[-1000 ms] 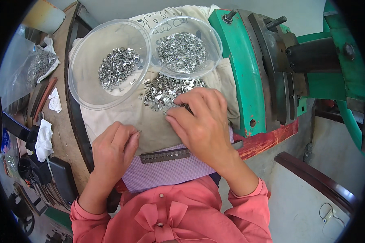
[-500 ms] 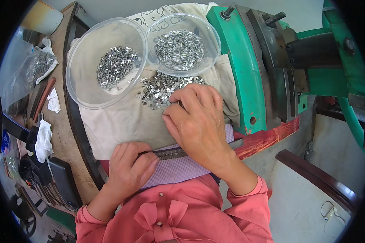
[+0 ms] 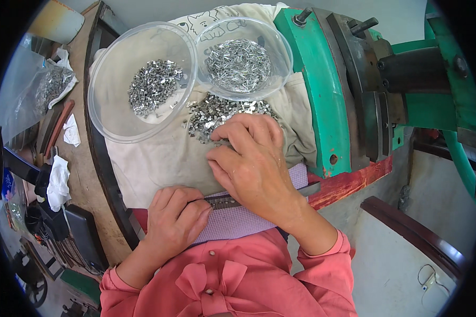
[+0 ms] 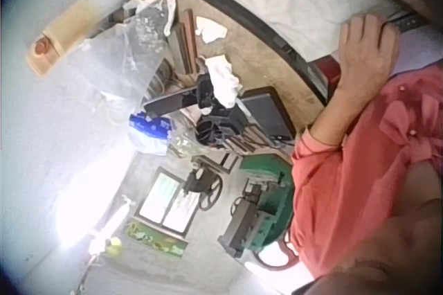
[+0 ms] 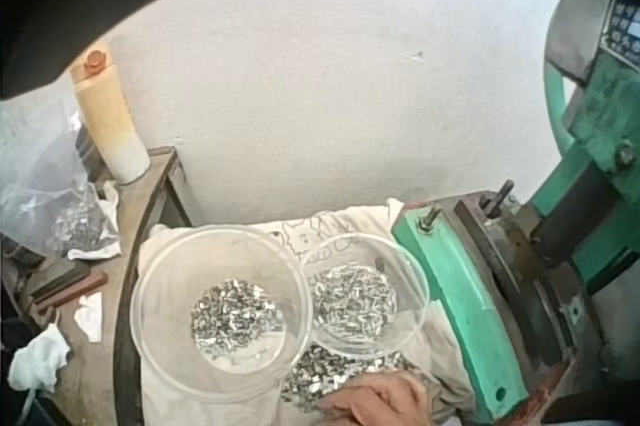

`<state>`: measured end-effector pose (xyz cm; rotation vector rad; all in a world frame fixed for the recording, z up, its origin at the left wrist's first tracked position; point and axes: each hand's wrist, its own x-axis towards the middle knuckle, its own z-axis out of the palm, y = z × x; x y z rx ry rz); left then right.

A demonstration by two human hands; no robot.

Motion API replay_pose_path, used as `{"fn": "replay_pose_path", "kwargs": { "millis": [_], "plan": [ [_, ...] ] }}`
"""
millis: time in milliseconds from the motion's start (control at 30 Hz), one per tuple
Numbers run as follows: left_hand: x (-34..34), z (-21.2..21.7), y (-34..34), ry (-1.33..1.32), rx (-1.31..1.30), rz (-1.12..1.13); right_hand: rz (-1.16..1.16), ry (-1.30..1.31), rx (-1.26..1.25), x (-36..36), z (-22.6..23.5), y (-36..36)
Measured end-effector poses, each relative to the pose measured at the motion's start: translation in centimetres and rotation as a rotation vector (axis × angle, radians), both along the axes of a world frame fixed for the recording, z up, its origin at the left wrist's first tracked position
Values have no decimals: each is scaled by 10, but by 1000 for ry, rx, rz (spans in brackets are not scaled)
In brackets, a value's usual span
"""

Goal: The person picks small silver metal pieces from a container and places them into slots on a metal strip. They then insert the strip into a green press machine and operate the lever to press the parts. The person repeats this process of loading the strip and pressing it multiple times.

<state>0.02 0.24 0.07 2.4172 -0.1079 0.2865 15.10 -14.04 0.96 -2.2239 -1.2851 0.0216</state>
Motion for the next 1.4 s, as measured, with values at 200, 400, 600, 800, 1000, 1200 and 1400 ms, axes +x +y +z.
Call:
{"fn": "replay_pose_path", "kwargs": {
  "millis": [200,400,600,800,1000,1200,1400],
  "plan": [
    [1,2,0,20,-16,18,-49,-12,10,-3,-3,2],
    [0,0,2,14,-6,-5,-27,-27,21,-8,8,-17],
    [-1,0,1,27,-21,11,-39,74,-30,-31,15,-56],
    [0,1,2,23,-20,-9,-51,73,-51,-37,13,-63],
    [-2,-2,0,20,-12,8,-71,-22,36,-11,9,-43],
    [0,3,0,37,4,-5,-72,-130,46,5,3,-11],
    [-13,7,14,61,-48,89,-46,-113,-57,10,7,0]
  ]
}}
